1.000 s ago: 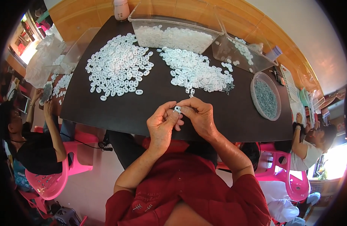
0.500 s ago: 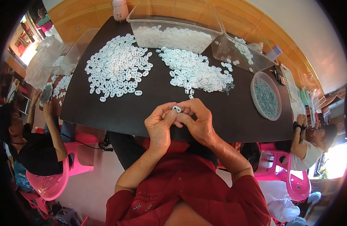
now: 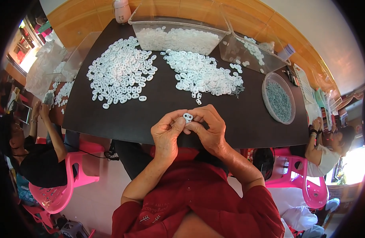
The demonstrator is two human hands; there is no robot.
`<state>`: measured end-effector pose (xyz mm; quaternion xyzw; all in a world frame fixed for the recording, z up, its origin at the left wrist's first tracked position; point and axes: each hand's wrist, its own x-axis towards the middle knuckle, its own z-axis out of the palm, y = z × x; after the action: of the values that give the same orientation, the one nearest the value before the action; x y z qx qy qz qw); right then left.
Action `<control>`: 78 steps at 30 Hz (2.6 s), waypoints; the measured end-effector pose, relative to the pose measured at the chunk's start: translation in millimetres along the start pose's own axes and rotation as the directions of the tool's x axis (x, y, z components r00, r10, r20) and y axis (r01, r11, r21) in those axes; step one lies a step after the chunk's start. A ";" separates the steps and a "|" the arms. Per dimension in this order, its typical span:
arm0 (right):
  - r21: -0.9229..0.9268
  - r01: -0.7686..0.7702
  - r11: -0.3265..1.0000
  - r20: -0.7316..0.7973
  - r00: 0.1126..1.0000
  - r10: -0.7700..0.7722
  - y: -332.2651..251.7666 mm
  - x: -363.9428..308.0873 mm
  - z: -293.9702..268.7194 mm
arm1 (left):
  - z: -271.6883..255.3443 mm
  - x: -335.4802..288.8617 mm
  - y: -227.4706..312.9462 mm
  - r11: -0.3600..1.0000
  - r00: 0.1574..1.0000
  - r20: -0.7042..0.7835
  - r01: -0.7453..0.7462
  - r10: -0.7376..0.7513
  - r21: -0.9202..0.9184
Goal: The person is manually assembling small white plastic components by inserting tiny black pins into them.
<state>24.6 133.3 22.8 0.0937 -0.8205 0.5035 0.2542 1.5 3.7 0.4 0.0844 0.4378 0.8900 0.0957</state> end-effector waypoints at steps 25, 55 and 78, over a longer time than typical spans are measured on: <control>-0.027 0.168 0.985 -0.050 0.984 -0.169 -6.8 -4.3 6.8 | 4.3 -13.8 -3.1 0.961 0.971 0.009 -0.240 0.241 0.137; -0.068 0.308 0.949 -0.108 0.943 -0.314 -11.4 -6.4 13.2 | 11.3 -17.6 1.3 0.934 0.945 -0.007 -0.323 0.328 0.153; -0.185 0.402 0.897 -0.078 0.903 -0.421 -3.8 -5.5 9.2 | 17.4 -15.6 -9.6 0.839 0.890 -0.024 -0.419 0.455 0.348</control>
<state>27.9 122.9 19.6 0.2146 -0.8044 0.3734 0.4093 21.7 18.9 2.3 0.1496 0.5553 0.8044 -0.1488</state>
